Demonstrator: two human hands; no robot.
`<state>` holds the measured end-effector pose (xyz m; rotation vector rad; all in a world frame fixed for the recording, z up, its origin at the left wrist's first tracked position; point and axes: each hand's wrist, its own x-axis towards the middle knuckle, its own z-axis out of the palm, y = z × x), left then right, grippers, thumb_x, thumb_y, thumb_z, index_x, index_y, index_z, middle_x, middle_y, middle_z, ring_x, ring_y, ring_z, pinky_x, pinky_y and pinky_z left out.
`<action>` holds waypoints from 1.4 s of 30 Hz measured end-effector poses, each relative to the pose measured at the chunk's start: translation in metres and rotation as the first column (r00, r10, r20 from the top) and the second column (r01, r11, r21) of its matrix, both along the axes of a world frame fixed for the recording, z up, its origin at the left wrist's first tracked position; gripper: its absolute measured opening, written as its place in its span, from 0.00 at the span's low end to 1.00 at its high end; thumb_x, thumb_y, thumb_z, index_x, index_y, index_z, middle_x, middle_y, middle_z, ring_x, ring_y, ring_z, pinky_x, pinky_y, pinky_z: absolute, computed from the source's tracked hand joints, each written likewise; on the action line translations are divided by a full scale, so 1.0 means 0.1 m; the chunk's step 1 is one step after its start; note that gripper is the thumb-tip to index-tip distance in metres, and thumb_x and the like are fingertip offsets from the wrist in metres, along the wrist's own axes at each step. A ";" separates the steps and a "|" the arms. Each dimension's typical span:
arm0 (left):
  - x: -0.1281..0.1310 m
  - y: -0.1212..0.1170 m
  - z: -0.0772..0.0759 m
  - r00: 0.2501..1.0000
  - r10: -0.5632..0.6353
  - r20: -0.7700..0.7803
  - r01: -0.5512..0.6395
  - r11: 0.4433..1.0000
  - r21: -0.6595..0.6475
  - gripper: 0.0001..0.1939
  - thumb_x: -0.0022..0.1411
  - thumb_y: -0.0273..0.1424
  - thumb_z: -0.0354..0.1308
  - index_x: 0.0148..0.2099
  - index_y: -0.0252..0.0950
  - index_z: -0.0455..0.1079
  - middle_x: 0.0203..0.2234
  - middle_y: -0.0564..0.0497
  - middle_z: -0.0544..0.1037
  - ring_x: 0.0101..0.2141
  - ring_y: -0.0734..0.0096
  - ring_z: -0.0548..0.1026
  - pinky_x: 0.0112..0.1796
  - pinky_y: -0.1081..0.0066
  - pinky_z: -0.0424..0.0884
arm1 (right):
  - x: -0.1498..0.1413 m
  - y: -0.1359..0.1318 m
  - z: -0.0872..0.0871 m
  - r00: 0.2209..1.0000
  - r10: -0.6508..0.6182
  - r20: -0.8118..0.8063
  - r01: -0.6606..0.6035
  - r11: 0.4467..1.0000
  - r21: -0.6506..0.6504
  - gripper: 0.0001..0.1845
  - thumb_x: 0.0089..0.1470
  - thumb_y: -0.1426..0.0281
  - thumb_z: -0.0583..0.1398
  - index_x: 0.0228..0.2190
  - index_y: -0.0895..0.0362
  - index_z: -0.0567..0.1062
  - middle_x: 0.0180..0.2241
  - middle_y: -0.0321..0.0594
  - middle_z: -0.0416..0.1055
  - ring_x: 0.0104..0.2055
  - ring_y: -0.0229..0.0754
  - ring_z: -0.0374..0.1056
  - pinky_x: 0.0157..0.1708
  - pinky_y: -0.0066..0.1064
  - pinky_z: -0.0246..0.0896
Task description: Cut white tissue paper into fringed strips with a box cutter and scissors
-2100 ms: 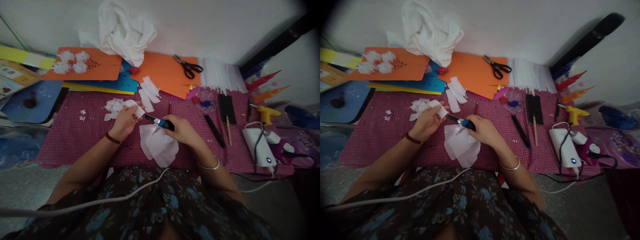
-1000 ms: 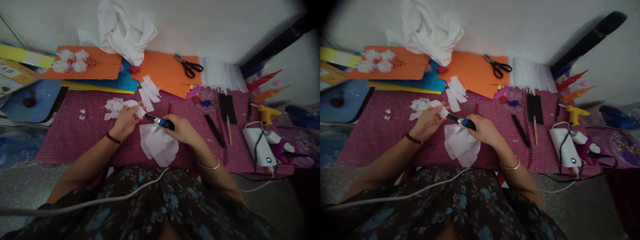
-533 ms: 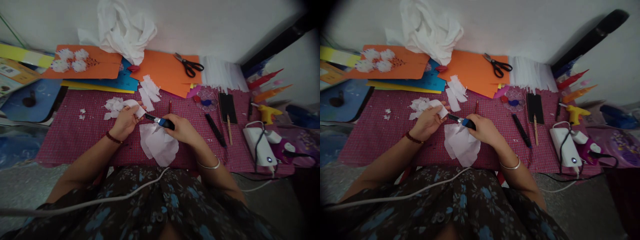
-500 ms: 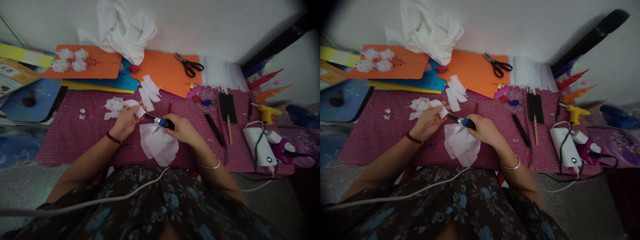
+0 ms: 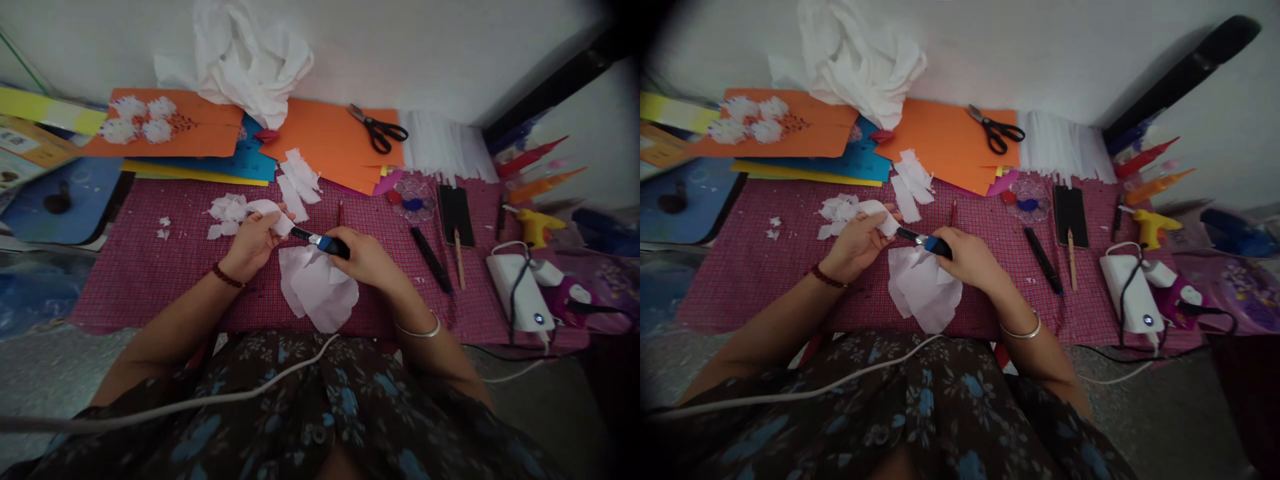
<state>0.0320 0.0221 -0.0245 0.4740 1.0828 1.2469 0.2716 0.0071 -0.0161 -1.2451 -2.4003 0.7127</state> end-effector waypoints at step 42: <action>0.22 -0.17 -0.08 0.943 -0.269 -0.197 0.283 0.958 0.045 0.17 0.61 0.41 0.68 0.30 0.31 0.77 0.23 0.45 0.82 0.23 0.69 0.79 0.27 0.72 0.76 | -0.01 0.01 -0.02 0.996 -0.069 -0.057 0.068 0.997 -0.020 0.18 0.53 0.73 0.61 0.47 0.55 0.73 0.46 0.45 0.79 0.44 0.51 0.75 0.42 0.37 0.66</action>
